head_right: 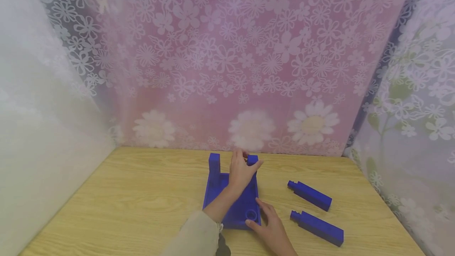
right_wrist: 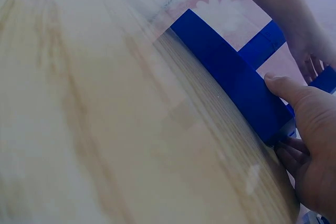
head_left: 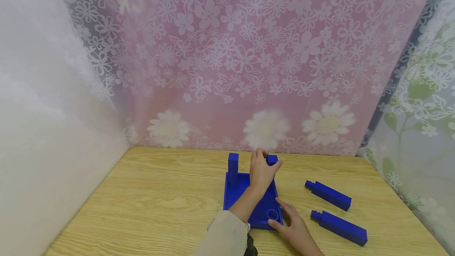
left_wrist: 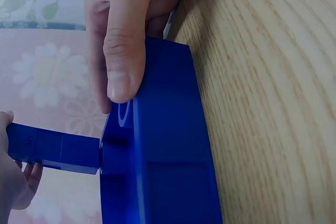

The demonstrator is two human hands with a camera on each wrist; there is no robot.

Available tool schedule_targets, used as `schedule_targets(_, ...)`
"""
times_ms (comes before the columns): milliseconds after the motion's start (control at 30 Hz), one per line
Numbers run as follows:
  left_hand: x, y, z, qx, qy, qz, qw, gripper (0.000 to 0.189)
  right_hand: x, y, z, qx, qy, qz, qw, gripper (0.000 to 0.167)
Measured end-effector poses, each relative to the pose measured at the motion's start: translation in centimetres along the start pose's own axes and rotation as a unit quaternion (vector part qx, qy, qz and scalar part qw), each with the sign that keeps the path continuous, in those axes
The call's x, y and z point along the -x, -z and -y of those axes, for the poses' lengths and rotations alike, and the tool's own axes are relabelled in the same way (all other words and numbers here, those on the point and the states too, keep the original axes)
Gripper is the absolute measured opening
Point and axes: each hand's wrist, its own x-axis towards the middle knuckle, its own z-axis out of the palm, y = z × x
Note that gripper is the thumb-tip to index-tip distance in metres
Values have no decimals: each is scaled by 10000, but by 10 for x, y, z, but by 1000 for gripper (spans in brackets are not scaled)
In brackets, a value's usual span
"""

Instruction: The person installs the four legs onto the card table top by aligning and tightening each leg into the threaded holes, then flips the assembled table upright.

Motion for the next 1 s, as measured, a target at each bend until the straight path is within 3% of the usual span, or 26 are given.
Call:
schedule_targets(267, -2, 4, 6, 246, -112, 433, 9987, 34, 1, 1, 3, 70, -14, -6, 10000, 75)
schedule_targets(633, -2, 11, 6, 68, -136, 1083, 9940, 33, 0, 0, 0, -45, -16, 17, 10000, 75)
schedule_targets(767, -1, 12, 3, -235, -208, 1049, 9940, 33, 0, 0, 1, -74, -61, 24, 10000, 75)
schedule_targets(900, 1, 11, -3, -637, -287, 779, 9945, 34, 1, 0, 3, -33, -115, 16, 9999, 75)
schedule_targets(1000, 3, 7, -4, -629, -135, 496, 9967, 42, 0, 0, 3, -22, -102, 5, 9999, 75)
